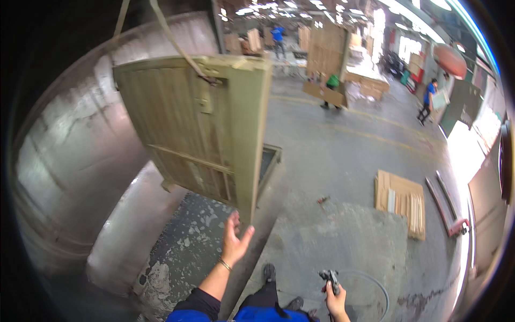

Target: The person uses a spray gun to apply a light-colored finish to hanging wooden slatted panels. They hold the panels with one hand while spraying with the other, rotating the panels to coat multiple sides and edges in a workshop setting.

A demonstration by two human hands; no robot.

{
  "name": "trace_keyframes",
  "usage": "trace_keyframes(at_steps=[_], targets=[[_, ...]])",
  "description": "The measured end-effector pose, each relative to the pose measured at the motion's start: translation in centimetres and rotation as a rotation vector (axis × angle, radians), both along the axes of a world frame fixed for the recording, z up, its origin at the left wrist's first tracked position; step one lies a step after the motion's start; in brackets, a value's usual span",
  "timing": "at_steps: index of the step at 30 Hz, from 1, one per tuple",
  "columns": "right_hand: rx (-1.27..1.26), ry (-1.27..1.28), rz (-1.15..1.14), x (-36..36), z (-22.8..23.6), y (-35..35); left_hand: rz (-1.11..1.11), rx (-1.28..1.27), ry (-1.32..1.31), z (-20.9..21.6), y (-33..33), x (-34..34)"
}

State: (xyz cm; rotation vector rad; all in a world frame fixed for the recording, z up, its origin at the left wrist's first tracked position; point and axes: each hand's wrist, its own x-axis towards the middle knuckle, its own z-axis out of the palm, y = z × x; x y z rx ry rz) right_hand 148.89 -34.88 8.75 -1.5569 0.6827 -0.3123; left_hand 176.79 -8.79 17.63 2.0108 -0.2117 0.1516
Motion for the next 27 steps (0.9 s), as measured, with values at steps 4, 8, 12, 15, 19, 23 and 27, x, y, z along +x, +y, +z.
trace_keyframes(at_steps=[4, 8, 12, 15, 19, 23, 27], targets=[[0.07, 0.141, -0.067, 3.4, -2.9, -1.6, 0.02, 0.149, -0.307, 1.0, -2.7, 9.1], [0.185, 0.259, -0.034, 7.1, -2.3, -3.0, 0.1, 0.16, -0.452, 0.4, -4.8, 14.1], [0.095, 0.307, -0.057, 11.1, -2.3, -3.5, 0.13, 0.153, -0.438, -1.2, -5.8, 17.2], [0.035, 0.282, -0.132, 13.5, -3.0, -4.4, 0.137, 0.245, -0.476, -2.0, -7.1, 20.0], [0.132, 0.321, -0.127, 15.6, -3.4, -6.9, 0.204, 0.253, -0.523, -1.3, -10.5, 23.5], [0.238, 0.33, -0.052, 17.2, -3.7, -11.3, 0.281, 0.209, -0.472, 0.3, -14.7, 26.5], [0.28, 0.353, 0.078, 19.7, -5.0, -16.6, 0.355, 0.186, -0.464, 1.8, -17.8, 28.7]])
